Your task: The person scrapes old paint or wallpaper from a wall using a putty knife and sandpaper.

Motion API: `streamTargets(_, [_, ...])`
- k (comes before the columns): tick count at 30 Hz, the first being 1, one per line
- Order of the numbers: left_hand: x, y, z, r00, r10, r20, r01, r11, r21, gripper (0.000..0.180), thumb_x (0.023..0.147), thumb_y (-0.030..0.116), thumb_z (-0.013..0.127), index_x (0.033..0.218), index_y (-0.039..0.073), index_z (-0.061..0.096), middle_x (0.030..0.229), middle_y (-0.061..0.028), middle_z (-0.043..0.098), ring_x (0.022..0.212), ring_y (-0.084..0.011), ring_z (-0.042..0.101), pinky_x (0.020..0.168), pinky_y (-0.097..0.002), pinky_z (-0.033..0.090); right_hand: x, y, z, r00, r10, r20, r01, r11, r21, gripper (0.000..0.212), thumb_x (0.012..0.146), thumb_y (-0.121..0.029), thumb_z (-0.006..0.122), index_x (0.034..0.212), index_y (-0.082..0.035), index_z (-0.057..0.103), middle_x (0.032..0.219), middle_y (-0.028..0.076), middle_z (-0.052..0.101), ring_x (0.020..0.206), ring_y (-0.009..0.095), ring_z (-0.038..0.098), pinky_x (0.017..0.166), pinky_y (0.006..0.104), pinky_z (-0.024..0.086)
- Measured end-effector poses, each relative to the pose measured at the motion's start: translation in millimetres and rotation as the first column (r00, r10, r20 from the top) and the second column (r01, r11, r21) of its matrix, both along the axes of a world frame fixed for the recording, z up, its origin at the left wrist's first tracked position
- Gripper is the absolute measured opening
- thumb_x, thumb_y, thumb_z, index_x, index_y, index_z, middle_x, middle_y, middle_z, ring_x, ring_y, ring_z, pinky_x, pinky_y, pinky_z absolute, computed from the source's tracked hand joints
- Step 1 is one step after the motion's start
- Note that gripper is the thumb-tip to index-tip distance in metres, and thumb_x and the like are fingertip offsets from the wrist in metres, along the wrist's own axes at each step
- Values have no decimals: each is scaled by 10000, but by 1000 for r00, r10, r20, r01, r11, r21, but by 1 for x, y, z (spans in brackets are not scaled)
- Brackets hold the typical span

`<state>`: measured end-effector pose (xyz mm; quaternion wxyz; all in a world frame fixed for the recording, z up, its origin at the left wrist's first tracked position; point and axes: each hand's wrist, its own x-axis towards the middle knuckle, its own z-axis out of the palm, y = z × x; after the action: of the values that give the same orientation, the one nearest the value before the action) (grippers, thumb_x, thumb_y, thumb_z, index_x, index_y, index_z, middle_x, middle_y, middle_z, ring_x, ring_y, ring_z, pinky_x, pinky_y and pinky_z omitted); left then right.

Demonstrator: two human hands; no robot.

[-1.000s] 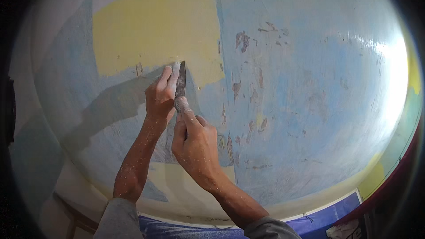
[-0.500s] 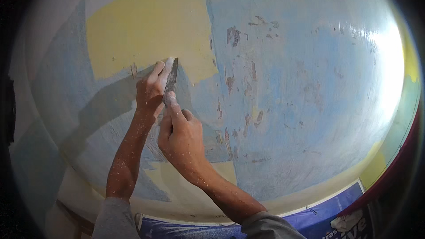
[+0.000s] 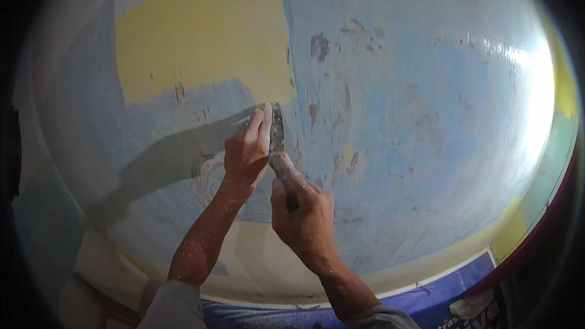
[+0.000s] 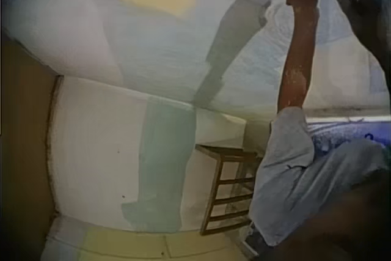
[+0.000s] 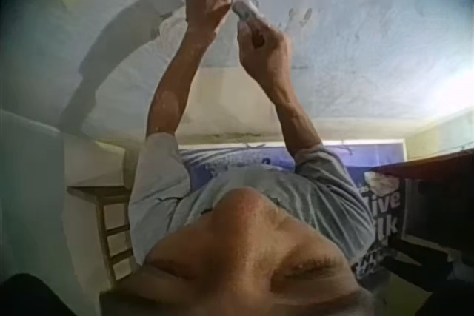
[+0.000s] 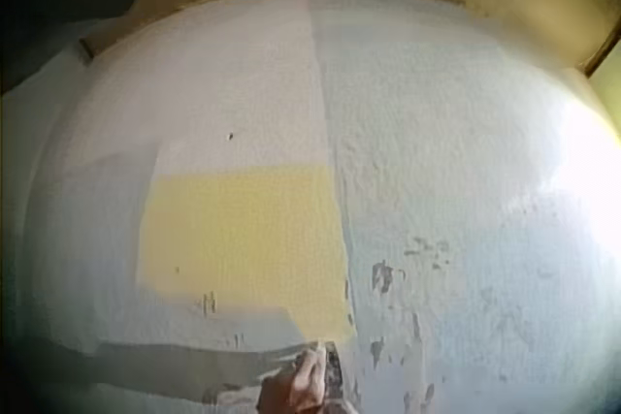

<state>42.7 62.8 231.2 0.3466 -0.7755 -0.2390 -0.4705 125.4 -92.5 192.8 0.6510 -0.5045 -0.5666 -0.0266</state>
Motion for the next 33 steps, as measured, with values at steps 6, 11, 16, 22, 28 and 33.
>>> streamTargets(6, [18, 10, -6, 996, 19, 86, -30, 992, 121, 459, 801, 61, 614, 1243, -63, 604, 1007, -91, 596, 717, -214, 653, 584, -288, 562, 15, 7, -5, 998, -23, 59, 21, 999, 44, 431, 888, -30, 622, 1317, -67, 632, 684, 175, 615, 484, 218, 542, 518, 320, 462])
streamTargets(11, [13, -1, -9, 992, 120, 41, -125, 980, 154, 420, 819, 34, 600, 1231, -44, 610, 996, -94, 604, 717, -252, 651, 578, -329, 557, 14, 3, -11, 995, -24, 95, 15, 995, 96, 480, 863, -11, 625, 1336, -91, 620, 633, 157, 577, 485, 272, 532, 524, 348, 470])
streamTargets(16, [17, 2, 27, 987, -93, 130, 85, 994, 66, 492, 815, 20, 605, 1298, -57, 560, 984, -113, 589, 761, -229, 669, 619, -316, 568, 20, 10, 18, 993, -39, 115, 29, 996, 88, 474, 869, -24, 624, 1337, -96, 620, 658, 179, 599, 512, 311, 583, 531, 375, 480])
streamTargets(22, [15, 16, -13, 996, 78, 54, -87, 975, 204, 485, 818, 58, 621, 1290, -53, 596, 1072, -105, 636, 764, -233, 664, 631, -308, 568, 21, 14, -21, 996, 27, 79, -36, 992, 118, 463, 874, -27, 625, 1333, -89, 626, 669, 180, 613, 505, 293, 570, 540, 358, 478])
streamTargets(28, [13, 2, 29, 980, -98, 176, 99, 995, 4, 427, 846, 80, 598, 1254, -47, 618, 1100, -115, 645, 786, -254, 675, 660, -340, 571, 17, 10, 21, 993, -10, 118, -6, 990, 138, 462, 874, -22, 629, 1333, -79, 632, 647, 169, 610, 517, 242, 595, 554, 340, 493])
streamTargets(33, [21, 2, 28, 991, 31, 129, -39, 997, 60, 357, 836, 59, 621, 1177, -38, 659, 1081, -88, 652, 810, -228, 694, 662, -323, 587, 20, 11, 31, 996, -10, 93, 2, 997, 76, 412, 879, -20, 619, 1291, -21, 636, 671, 207, 614, 516, 300, 593, 554, 343, 495])
